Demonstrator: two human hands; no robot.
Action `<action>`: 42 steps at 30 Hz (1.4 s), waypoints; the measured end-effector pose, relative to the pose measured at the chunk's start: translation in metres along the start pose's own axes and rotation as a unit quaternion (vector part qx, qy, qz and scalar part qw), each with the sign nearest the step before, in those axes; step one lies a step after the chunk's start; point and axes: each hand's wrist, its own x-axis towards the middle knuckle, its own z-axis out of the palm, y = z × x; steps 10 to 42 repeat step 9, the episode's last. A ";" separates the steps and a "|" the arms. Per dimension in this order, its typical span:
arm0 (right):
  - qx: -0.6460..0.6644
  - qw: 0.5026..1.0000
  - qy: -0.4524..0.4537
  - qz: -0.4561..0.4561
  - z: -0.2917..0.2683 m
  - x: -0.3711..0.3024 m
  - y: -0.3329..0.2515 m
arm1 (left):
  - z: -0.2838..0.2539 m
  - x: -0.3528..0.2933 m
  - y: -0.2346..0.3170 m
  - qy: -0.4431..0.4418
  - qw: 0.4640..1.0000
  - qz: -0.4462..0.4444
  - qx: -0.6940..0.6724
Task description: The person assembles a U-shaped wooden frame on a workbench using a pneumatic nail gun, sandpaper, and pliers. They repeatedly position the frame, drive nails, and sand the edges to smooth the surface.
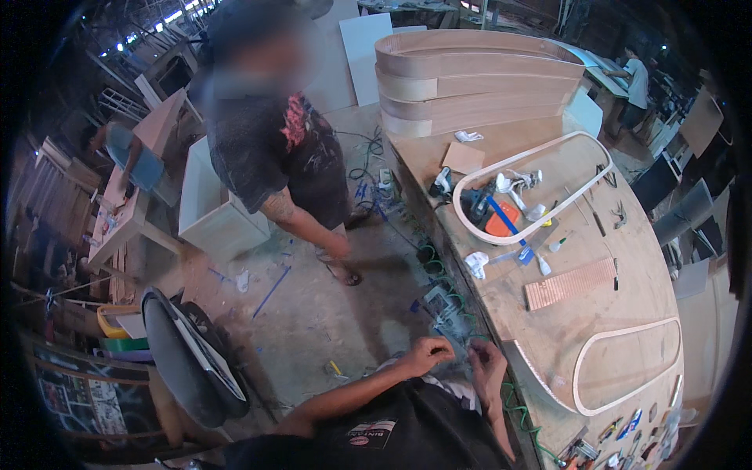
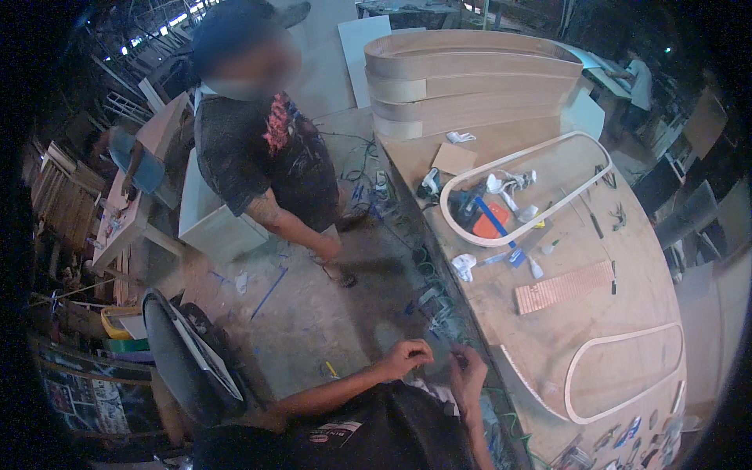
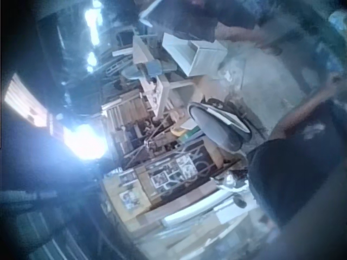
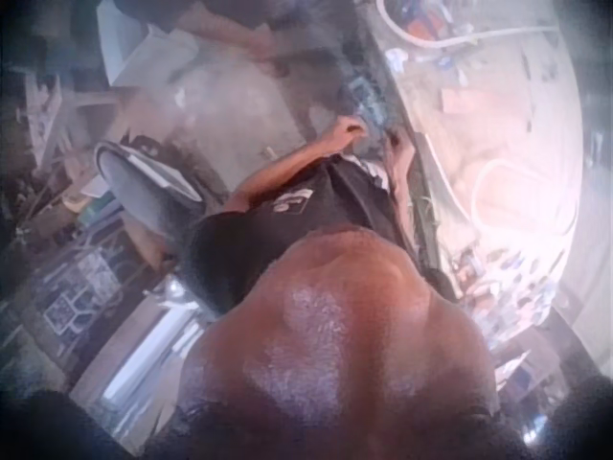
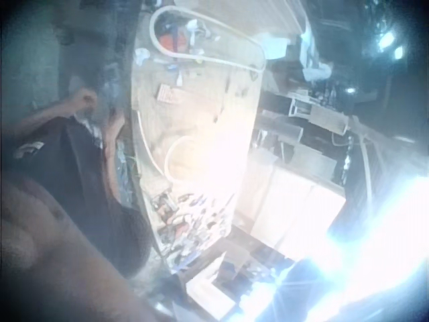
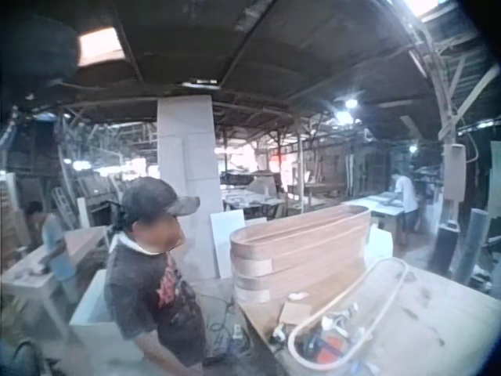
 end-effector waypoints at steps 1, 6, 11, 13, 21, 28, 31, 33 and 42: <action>-0.015 0.999 -0.027 -0.015 0.012 0.009 -0.011 | -0.010 -0.008 -0.011 0.034 0.999 0.003 -0.005; -0.034 0.994 -0.087 -0.052 0.051 0.058 -0.046 | -0.053 -0.022 -0.001 0.161 0.987 -0.004 -0.030; -0.001 0.987 -0.151 -0.058 0.083 0.091 -0.048 | -0.079 -0.034 0.016 0.201 0.978 -0.049 -0.007; -0.001 0.987 -0.151 -0.058 0.083 0.091 -0.048 | -0.079 -0.034 0.016 0.201 0.978 -0.049 -0.007; -0.001 0.987 -0.151 -0.058 0.083 0.091 -0.048 | -0.079 -0.034 0.016 0.201 0.978 -0.049 -0.007; -0.001 0.987 -0.151 -0.058 0.083 0.091 -0.048 | -0.079 -0.034 0.016 0.201 0.978 -0.049 -0.007; -0.001 0.987 -0.151 -0.058 0.083 0.091 -0.048 | -0.079 -0.034 0.016 0.201 0.978 -0.049 -0.007; -0.001 0.987 -0.151 -0.058 0.083 0.091 -0.048 | -0.079 -0.034 0.016 0.201 0.978 -0.049 -0.007; -0.001 0.987 -0.151 -0.058 0.083 0.091 -0.048 | -0.079 -0.034 0.016 0.201 0.978 -0.049 -0.007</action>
